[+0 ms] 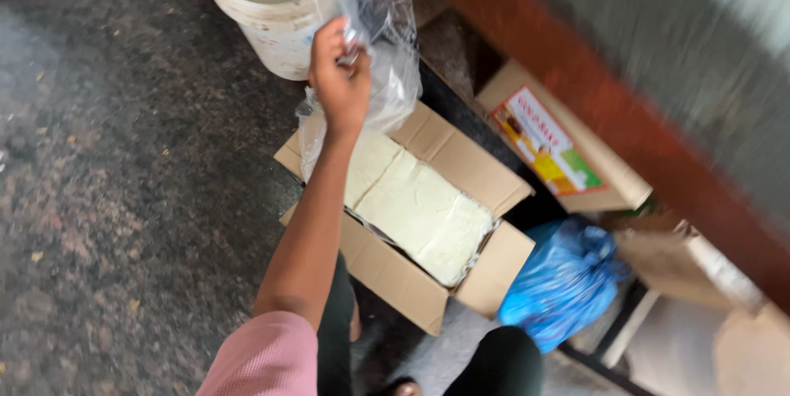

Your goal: The person opens a cardboard box containing a plastic-wrapped block of food. They use scissors to cut the plastic wrap, remove the block, and place it on a nearby table.

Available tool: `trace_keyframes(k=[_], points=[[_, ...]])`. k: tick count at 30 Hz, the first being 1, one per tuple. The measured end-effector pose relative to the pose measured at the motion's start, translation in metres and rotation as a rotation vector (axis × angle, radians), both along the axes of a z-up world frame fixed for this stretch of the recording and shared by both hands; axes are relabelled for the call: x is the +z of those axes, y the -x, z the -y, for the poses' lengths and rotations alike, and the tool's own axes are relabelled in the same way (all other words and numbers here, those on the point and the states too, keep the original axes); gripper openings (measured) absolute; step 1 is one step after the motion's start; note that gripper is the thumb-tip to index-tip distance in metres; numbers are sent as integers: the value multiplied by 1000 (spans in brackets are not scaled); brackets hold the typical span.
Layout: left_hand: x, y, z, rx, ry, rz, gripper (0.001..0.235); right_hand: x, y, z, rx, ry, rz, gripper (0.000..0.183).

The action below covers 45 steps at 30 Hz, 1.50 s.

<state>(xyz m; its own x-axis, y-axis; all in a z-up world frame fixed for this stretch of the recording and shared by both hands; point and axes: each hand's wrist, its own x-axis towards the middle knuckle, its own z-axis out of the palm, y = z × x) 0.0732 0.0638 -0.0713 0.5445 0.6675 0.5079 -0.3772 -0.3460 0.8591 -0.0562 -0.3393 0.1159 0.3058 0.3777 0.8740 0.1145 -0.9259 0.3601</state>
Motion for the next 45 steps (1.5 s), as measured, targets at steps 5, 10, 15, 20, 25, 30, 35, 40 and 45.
trace_keyframes(k=[5, 10, 15, 20, 25, 30, 35, 40, 45], points=[[7, 93, -95, 383, -31, 63, 35, 61, -45, -21, -13, -48, -49, 39], [86, 288, -150, 458, 579, -140, 49, 127, 13, -23, -69, -199, -175, 40], [247, 437, -133, 656, 311, -367, 48, 201, 72, -9, -244, -382, -372, 41], [382, 499, -151, 700, 310, -340, 39, 247, 61, 13, 12, -872, -675, 38], [405, 488, -203, 549, 311, -99, 31, 248, 93, 15, 217, -856, -845, 37], [393, 438, -223, 423, 399, -3, 32, 211, 204, -45, 434, -1055, -1186, 19], [387, 431, -265, 351, 385, -269, 28, 206, 234, -161, 176, -691, -1660, 26], [384, 459, -344, 378, 362, -343, 26, 229, 202, -259, 79, -475, -1743, 34], [390, 466, -424, 371, 467, -434, 27, 254, 141, -338, 232, -505, -1448, 40]])
